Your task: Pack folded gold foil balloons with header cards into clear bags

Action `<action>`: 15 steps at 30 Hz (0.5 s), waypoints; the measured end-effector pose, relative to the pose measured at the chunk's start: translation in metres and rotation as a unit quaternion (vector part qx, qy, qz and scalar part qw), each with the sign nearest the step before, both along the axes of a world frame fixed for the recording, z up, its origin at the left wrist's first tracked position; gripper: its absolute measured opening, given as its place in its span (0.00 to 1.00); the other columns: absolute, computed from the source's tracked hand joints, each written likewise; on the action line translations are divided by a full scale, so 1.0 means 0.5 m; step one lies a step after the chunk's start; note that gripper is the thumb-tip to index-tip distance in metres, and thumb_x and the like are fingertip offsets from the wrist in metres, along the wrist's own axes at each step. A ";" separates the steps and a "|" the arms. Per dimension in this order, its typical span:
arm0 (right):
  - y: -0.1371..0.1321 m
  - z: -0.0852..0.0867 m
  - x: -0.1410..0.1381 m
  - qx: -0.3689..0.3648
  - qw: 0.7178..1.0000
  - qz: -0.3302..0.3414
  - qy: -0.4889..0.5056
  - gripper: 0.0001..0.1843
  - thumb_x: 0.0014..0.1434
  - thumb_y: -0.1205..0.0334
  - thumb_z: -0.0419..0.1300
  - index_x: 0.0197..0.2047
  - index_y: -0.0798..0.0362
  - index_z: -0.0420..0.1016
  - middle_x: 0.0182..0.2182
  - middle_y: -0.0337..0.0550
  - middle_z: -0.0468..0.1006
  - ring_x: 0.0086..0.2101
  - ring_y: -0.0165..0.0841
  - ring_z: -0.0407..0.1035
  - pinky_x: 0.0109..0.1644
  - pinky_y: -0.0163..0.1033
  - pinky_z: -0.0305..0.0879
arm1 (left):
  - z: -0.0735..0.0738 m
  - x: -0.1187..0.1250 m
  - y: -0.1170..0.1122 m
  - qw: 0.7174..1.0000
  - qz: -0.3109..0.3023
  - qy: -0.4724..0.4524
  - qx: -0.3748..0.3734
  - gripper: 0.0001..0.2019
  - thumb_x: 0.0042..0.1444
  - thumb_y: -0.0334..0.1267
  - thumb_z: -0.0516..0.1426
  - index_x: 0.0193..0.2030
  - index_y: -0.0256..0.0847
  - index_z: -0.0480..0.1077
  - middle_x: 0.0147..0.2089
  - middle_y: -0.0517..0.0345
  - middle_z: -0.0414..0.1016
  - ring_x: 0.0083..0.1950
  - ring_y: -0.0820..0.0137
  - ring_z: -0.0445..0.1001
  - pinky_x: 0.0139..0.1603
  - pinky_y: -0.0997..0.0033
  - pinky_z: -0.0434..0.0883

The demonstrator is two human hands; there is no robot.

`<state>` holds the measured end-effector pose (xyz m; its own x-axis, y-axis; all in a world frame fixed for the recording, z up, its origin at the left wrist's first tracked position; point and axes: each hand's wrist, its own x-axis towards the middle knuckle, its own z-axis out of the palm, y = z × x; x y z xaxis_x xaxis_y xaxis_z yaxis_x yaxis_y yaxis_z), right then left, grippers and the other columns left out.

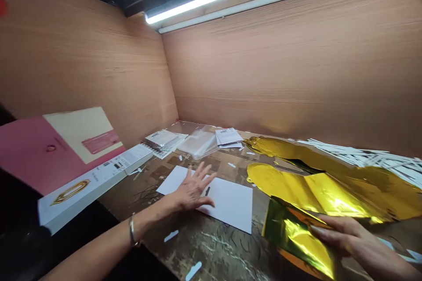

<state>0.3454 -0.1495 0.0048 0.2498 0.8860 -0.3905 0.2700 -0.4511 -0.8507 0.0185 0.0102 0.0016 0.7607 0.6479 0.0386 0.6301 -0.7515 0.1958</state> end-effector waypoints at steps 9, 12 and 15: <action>0.108 -0.060 -0.105 0.005 0.977 0.083 0.197 0.12 0.44 0.54 0.60 0.26 0.56 0.69 0.17 0.38 0.70 0.17 0.28 0.65 0.17 0.29 0.58 | -0.070 -0.095 -0.035 0.989 0.094 0.102 -0.046 0.36 0.49 0.62 0.42 0.62 0.51 0.39 0.66 0.50 0.31 0.64 0.51 0.27 0.55 0.39 0.32; 0.150 -0.091 -0.151 -0.020 0.982 0.082 0.171 0.11 0.46 0.58 0.57 0.30 0.57 0.67 0.16 0.35 0.68 0.13 0.25 0.61 0.14 0.29 0.56 | -0.064 -0.084 -0.029 0.986 0.152 0.069 -0.019 0.36 0.50 0.61 0.43 0.62 0.47 0.43 0.66 0.47 0.35 0.64 0.52 0.31 0.56 0.42 0.37; 0.167 -0.123 -0.164 -0.042 0.985 0.096 0.134 0.11 0.49 0.58 0.55 0.33 0.56 0.66 0.16 0.36 0.68 0.12 0.25 0.61 0.13 0.30 0.58 | -0.060 -0.098 -0.004 0.932 0.359 0.027 0.033 0.33 0.50 0.56 0.47 0.57 0.34 0.55 0.60 0.36 0.51 0.62 0.49 0.44 0.54 0.46 0.47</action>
